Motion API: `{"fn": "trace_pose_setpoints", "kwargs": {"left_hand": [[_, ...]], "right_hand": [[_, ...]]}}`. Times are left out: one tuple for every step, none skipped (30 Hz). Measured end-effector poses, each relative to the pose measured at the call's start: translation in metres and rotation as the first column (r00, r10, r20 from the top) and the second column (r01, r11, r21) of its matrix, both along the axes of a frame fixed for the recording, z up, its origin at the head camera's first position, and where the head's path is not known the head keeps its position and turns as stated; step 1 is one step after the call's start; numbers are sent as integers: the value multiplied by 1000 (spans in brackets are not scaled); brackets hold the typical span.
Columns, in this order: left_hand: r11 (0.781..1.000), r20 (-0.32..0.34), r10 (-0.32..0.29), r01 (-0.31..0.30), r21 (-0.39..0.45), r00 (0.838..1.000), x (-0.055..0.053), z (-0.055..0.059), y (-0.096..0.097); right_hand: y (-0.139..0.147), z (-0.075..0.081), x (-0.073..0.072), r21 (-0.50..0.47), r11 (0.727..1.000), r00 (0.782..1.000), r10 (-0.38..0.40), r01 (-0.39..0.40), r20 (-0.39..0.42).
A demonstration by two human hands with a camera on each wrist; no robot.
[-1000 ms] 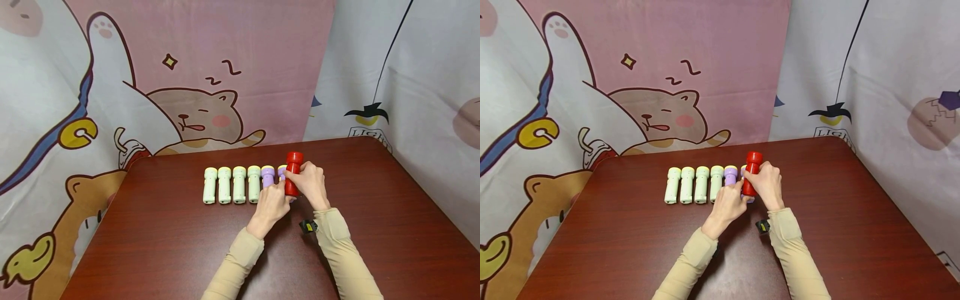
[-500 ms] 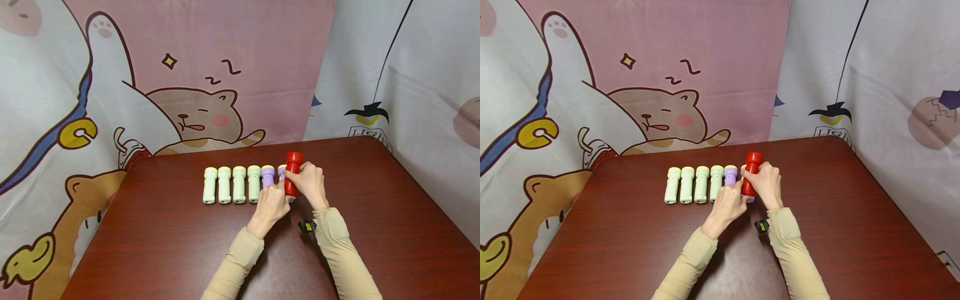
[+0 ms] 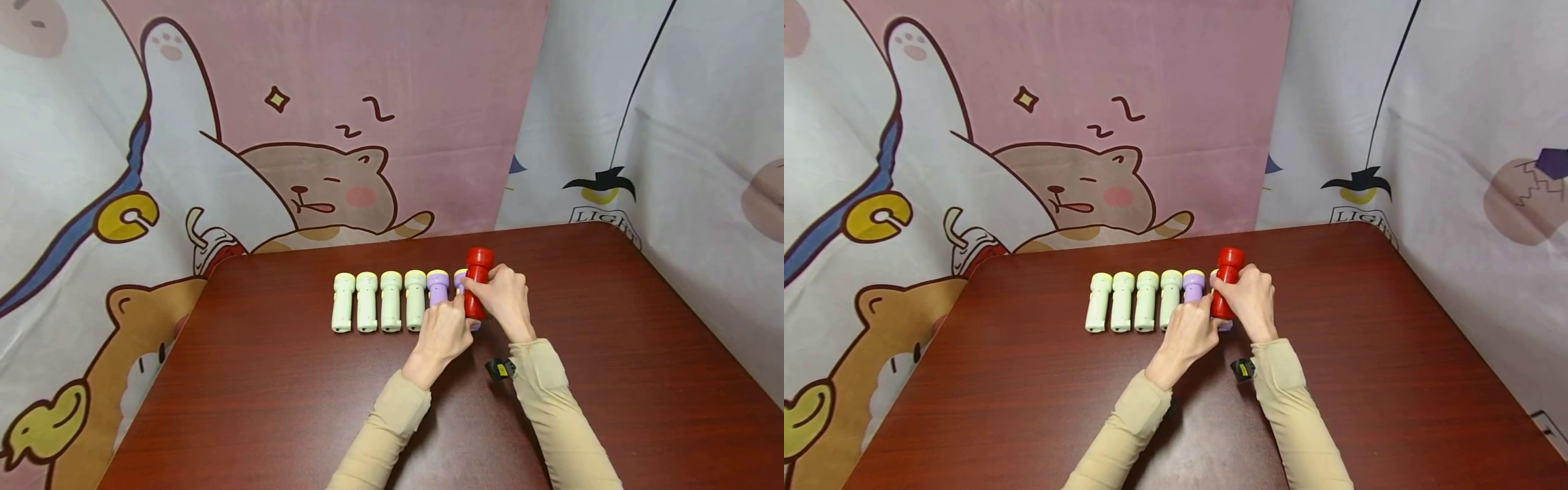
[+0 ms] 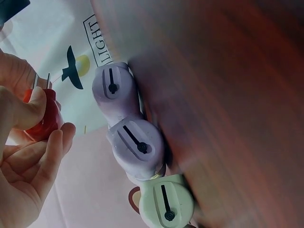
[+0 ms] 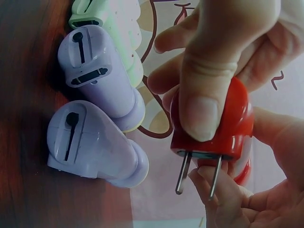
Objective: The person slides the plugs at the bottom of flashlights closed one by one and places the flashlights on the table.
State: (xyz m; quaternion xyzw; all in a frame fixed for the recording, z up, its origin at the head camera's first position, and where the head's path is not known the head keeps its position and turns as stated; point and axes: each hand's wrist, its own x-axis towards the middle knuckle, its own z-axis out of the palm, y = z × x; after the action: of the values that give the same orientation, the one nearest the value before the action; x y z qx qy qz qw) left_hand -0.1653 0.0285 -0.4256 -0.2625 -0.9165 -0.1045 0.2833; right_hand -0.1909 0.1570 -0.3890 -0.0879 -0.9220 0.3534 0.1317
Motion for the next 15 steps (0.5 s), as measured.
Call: {"fn": "trace_pose_setpoints", "kwargs": {"left_hand": [[1000, -2, -2, 2, 0, 1000, 0, 0, 0], [1000, -2, -4, 4, 0, 1000, 0, 0, 0], [1000, -3, -5, 5, 1, 1000, 0, 0, 0], [1000, -3, -5, 5, 1, 1000, 0, 0, 0], [1000, -3, -5, 5, 1, 1000, 0, 0, 0], [1000, -4, -5, 5, 1, 1000, 0, 0, 0], [1000, -5, -3, 3, -2, 1000, 0, 0, 0], [1000, -5, -1, 1, -4, 1000, 0, 0, 0], [1000, -7, 1, -1, -8, 1000, 0, 0, 0], [1000, -7, 3, -3, -11, 1000, 0, 0, 0], [1000, -8, 3, -4, -14, 1000, 0, 0, 0], [1000, -7, 4, -4, -17, 1000, 0, 0, 0], [1000, -6, 3, -4, -18, 1000, 0, 0, -1], [1000, -4, 2, -2, -18, 1000, 0, 0, -1], [1000, -4, 1, -1, -19, 1000, 0, 0, -1]], "right_hand": [[0, 0, 0, -1, 1000, 1000, 0, 0, 0], [0, 0, 0, -2, 1000, 1000, 0, 0, 0], [0, 0, 0, -4, 1000, 1000, -1, 1, 0], [0, 0, 0, -4, 1000, 1000, -1, 1, 0], [0, 0, 0, -6, 1000, 1000, -2, 2, 0], [0, 0, 0, -8, 1000, 1000, -2, 2, 1], [0, 0, 0, -9, 1000, 1000, -1, 2, 1], [0, 0, 0, -9, 1000, 1000, -1, 1, 1], [0, 0, 0, -10, 1000, 1000, -1, 1, 1], [0, 0, 0, -9, 1000, 1000, -1, 1, 0], [-1, 0, 0, -10, 1000, 1000, -1, 1, 0], [-1, -1, 0, -10, 1000, 1000, 0, 0, 0], [-1, -1, 0, -9, 1000, 1000, 0, 0, 1], [-1, -1, 0, -9, 1000, 1000, 1, -1, 1], [-1, -1, 0, -9, 1000, 1000, 2, -2, 0]]}}
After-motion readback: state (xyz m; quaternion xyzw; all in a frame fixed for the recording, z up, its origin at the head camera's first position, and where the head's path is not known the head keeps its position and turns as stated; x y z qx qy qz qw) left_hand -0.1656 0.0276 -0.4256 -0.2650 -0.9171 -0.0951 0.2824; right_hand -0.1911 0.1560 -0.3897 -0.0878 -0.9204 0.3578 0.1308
